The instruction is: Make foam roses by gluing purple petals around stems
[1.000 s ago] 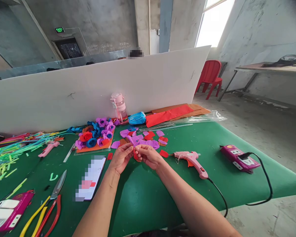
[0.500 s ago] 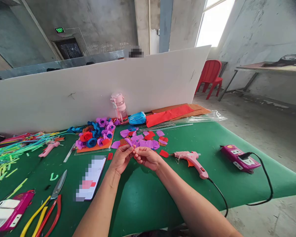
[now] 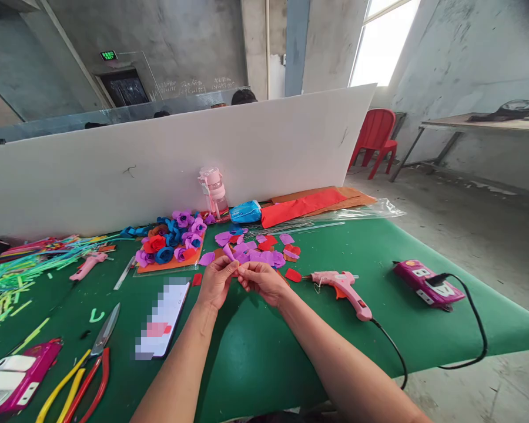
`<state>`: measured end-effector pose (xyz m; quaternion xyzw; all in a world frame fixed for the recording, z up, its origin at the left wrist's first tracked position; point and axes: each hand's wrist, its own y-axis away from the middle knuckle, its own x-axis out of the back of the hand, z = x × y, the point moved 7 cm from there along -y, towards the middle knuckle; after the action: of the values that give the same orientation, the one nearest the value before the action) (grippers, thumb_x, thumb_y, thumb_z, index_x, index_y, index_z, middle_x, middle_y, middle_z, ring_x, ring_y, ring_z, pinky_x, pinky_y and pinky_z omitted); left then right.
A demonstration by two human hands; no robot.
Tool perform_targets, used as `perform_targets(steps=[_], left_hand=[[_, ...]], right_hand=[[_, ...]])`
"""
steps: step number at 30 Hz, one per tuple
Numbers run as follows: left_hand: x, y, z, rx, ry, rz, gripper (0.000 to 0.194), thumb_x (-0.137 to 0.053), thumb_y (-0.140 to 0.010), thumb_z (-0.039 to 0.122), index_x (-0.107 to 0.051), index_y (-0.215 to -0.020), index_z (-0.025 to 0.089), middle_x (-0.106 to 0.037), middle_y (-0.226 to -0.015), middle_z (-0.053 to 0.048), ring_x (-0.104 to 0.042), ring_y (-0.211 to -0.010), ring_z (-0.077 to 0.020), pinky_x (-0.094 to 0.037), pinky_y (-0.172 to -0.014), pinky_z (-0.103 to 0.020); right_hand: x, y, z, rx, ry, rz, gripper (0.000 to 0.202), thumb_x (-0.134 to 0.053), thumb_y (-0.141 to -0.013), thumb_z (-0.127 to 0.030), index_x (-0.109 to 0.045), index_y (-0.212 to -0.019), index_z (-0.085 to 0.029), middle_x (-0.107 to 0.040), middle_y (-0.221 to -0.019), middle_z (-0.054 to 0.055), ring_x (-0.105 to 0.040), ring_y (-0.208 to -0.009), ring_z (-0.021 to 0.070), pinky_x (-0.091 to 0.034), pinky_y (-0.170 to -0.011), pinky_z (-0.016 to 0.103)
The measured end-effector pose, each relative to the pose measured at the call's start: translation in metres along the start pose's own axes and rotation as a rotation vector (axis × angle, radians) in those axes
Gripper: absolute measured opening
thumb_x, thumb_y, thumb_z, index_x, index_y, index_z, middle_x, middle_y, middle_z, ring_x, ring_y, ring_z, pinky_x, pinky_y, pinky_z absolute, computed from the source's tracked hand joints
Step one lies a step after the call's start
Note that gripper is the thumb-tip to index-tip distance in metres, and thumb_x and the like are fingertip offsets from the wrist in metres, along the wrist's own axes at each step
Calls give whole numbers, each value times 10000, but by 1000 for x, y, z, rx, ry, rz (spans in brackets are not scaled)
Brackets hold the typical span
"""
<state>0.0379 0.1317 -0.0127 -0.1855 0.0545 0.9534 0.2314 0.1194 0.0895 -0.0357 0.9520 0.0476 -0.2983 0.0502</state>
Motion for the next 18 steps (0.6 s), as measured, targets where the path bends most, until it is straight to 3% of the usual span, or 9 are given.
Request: perform_targets(steps=[5, 10, 18], left_hand=[[-2, 2, 2, -12, -20, 13, 212, -746, -632, 259, -579, -592, 135, -544, -515, 33, -495, -486, -70, -405, -512, -207], [3, 0, 4, 8, 5, -10, 281, -769, -603, 252, -670, -837, 132, -630, -672, -4, -546, -579, -81, -430, -587, -215], [1, 2, 7, -36, -68, -30, 168, -726, -657, 272, -684, -752, 141, -596, -605, 11, -511, -557, -86, -399, -577, -218]], right_hand=[[-1, 0, 3, -32, -83, -59, 255, -735, -669, -349, -646, -755, -126, -572, -610, -17, -476, -494, 41, -356, -460, 161], [3, -1, 1, -15, -192, -69, 222, -728, -686, -322, -640, -766, -135, -547, -583, -25, -455, -484, 44, -340, -459, 168], [-2, 0, -2, 62, -5, -11, 271, -703, -702, -406, -624, -716, -147, -573, -619, -13, -471, -487, 47, -331, -460, 171]])
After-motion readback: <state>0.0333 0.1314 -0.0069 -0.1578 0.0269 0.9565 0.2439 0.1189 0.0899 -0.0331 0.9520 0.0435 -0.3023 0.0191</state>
